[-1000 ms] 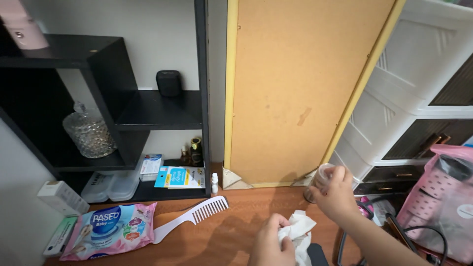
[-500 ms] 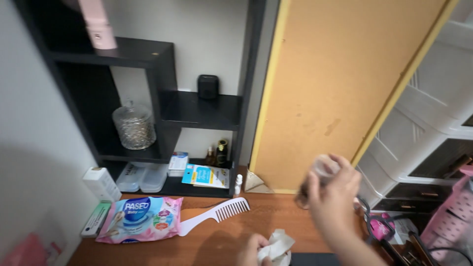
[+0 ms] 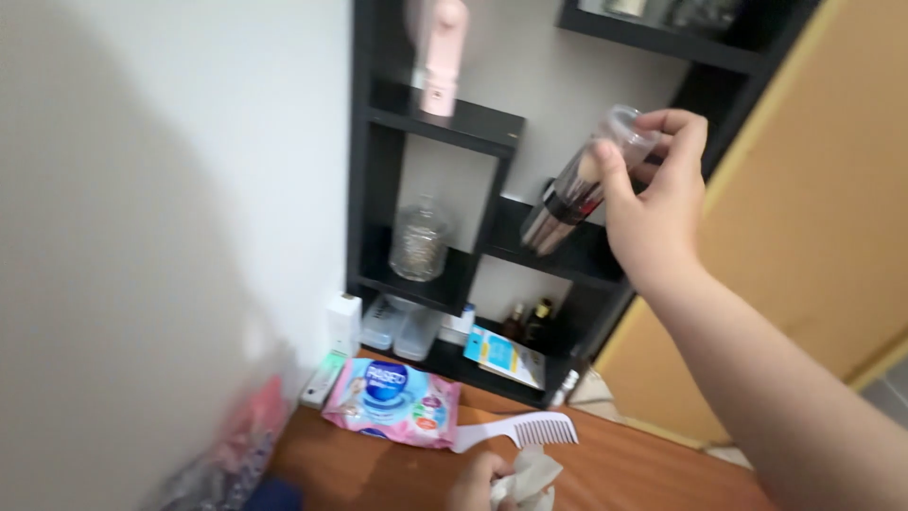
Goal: Cleaning dust off various items and black wall shelves using a wet wipe.
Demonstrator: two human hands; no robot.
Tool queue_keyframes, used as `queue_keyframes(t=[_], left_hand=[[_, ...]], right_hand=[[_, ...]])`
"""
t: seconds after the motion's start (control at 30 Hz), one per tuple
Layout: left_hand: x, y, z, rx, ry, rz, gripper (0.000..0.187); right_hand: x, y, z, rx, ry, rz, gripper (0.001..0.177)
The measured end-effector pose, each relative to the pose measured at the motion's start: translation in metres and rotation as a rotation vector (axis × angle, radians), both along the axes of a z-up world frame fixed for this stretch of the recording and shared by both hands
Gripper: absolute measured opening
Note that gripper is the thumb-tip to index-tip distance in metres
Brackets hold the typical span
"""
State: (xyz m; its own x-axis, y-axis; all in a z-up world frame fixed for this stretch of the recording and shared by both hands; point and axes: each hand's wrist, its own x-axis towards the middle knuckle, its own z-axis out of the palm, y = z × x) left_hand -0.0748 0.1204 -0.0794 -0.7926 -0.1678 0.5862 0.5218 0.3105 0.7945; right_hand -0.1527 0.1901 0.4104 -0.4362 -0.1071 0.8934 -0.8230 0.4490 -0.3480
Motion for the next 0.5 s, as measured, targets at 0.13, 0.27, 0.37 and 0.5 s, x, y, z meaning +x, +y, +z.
queue_keyframes(t=[0.13,0.27,0.37,0.5], left_hand=[[-0.003,-0.050,0.012,0.042,-0.079,-0.082,0.046],[-0.001,-0.079,0.021,0.052,-0.117,-0.023,0.040],[-0.013,-0.087,0.010,0.068,-0.229,-0.076,0.042],[-0.009,-0.097,0.040,0.056,-0.272,-0.082,0.038]], right_hand=[[-0.025,-0.036,0.003,0.003,-0.125,-0.076,0.042],[-0.045,-0.055,0.004,0.014,-0.242,-0.100,0.047],[-0.044,-0.066,0.004,0.054,-0.307,-0.114,0.062],[-0.036,-0.062,-0.002,0.080,-0.330,-0.155,0.073]])
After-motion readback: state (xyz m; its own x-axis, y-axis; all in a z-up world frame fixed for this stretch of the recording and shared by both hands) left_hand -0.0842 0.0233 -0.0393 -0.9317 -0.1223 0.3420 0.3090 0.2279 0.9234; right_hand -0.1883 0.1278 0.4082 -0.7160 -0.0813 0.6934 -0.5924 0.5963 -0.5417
